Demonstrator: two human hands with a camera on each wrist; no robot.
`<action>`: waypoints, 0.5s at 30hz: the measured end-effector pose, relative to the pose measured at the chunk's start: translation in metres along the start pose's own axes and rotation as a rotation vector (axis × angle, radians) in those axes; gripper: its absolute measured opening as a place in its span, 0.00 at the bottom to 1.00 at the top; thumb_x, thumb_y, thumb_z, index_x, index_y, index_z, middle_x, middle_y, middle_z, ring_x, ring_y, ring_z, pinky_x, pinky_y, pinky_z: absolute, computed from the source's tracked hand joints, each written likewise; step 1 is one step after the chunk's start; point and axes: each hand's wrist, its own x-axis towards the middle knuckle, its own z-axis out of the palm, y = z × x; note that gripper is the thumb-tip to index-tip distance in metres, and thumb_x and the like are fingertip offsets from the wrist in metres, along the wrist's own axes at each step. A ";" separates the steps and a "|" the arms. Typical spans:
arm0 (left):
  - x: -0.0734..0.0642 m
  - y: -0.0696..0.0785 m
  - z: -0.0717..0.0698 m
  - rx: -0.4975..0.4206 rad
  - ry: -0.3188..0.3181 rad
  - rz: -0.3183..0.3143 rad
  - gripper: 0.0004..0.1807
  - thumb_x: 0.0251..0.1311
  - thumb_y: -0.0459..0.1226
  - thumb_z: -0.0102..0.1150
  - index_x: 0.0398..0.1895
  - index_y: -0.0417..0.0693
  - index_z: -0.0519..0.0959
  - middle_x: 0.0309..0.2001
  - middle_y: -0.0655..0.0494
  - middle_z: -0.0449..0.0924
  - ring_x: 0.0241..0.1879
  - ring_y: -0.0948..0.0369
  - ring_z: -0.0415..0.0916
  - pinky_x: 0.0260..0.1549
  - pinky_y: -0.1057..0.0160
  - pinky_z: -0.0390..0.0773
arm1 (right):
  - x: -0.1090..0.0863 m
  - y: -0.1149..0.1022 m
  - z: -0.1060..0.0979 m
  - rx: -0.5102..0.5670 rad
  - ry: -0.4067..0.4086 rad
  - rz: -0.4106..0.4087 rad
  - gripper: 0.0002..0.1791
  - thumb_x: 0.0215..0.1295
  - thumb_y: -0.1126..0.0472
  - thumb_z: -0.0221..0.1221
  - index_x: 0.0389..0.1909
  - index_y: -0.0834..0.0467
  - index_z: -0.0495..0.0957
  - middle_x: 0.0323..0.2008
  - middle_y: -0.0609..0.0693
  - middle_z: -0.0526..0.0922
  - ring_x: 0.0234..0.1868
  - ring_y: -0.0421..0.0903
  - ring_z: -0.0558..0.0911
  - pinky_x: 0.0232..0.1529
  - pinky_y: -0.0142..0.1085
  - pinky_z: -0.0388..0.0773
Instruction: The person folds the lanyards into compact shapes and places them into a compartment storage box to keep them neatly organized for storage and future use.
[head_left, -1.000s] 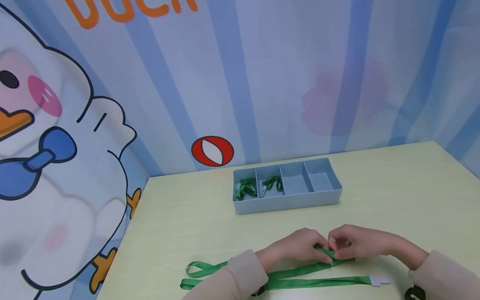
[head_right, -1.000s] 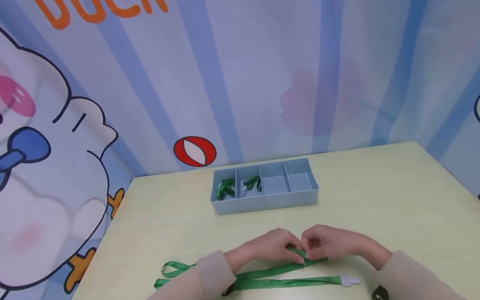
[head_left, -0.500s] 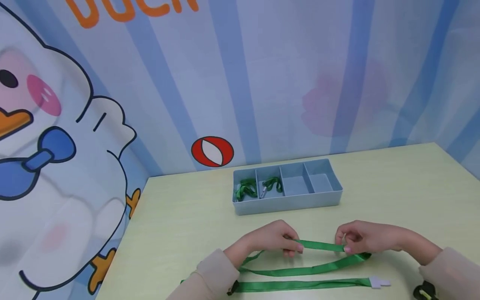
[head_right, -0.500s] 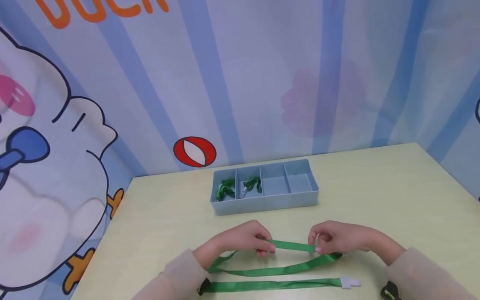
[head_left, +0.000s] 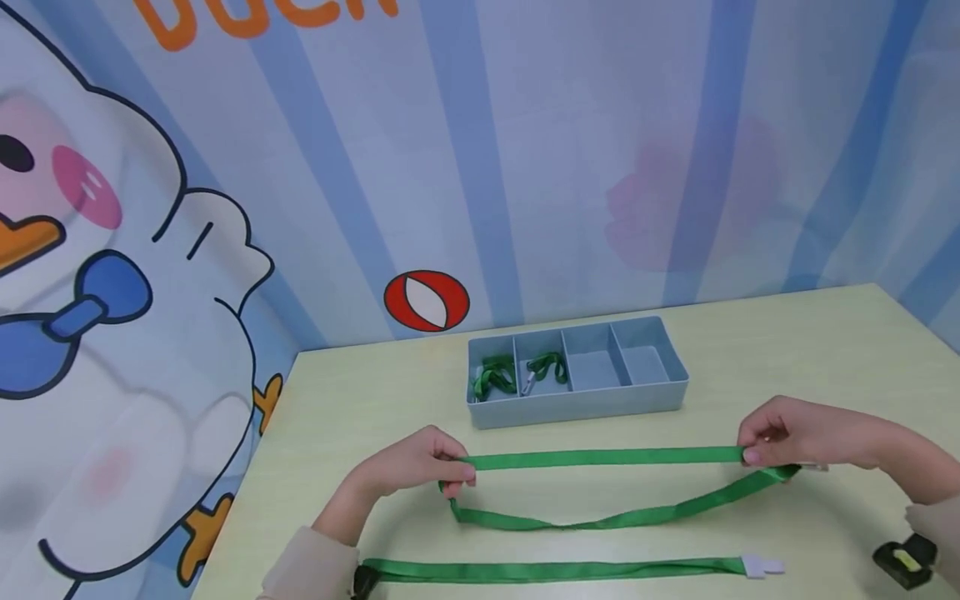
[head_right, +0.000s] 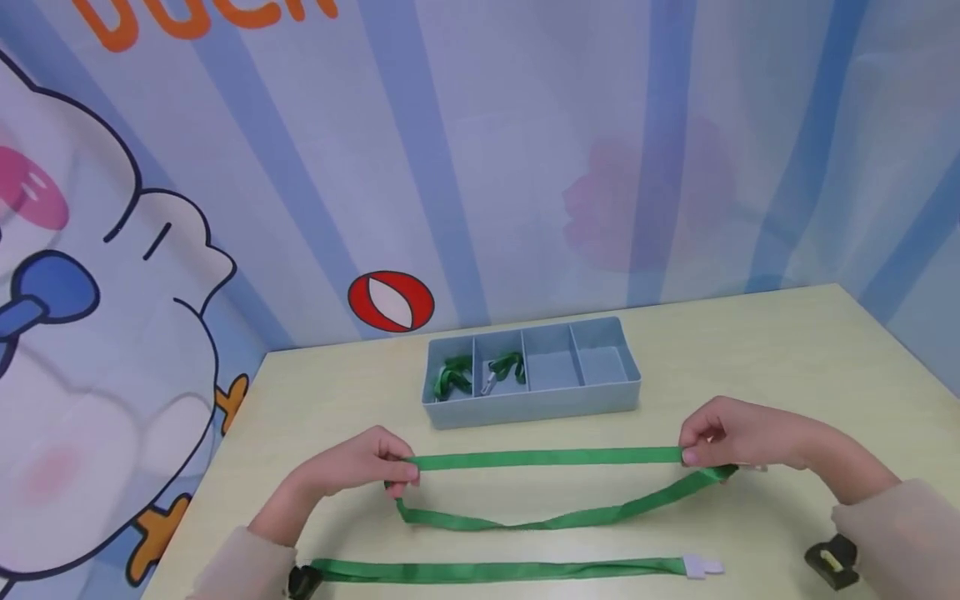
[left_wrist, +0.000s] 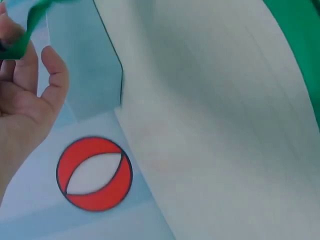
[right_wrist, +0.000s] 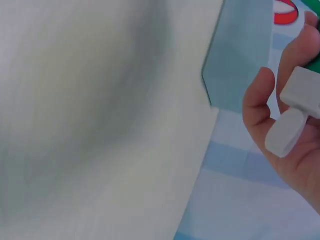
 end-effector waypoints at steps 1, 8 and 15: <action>-0.005 0.000 -0.003 -0.002 0.018 -0.009 0.15 0.63 0.37 0.56 0.32 0.28 0.79 0.18 0.58 0.74 0.24 0.62 0.71 0.34 0.65 0.74 | -0.003 -0.002 -0.003 -0.014 0.016 0.010 0.09 0.69 0.69 0.48 0.28 0.65 0.72 0.17 0.59 0.58 0.15 0.49 0.54 0.19 0.36 0.63; -0.029 0.001 -0.021 0.022 0.124 -0.014 0.14 0.64 0.38 0.54 0.30 0.33 0.79 0.22 0.53 0.75 0.29 0.59 0.72 0.38 0.57 0.73 | -0.022 -0.015 -0.021 -0.060 0.071 0.052 0.09 0.70 0.68 0.47 0.30 0.63 0.74 0.17 0.61 0.60 0.14 0.56 0.56 0.14 0.40 0.62; -0.038 0.001 -0.028 0.030 0.201 0.028 0.14 0.67 0.39 0.51 0.34 0.35 0.78 0.38 0.48 0.77 0.40 0.52 0.71 0.46 0.51 0.71 | -0.028 -0.016 -0.028 -0.027 0.106 0.010 0.11 0.69 0.73 0.45 0.34 0.63 0.76 0.17 0.60 0.65 0.11 0.54 0.55 0.10 0.40 0.60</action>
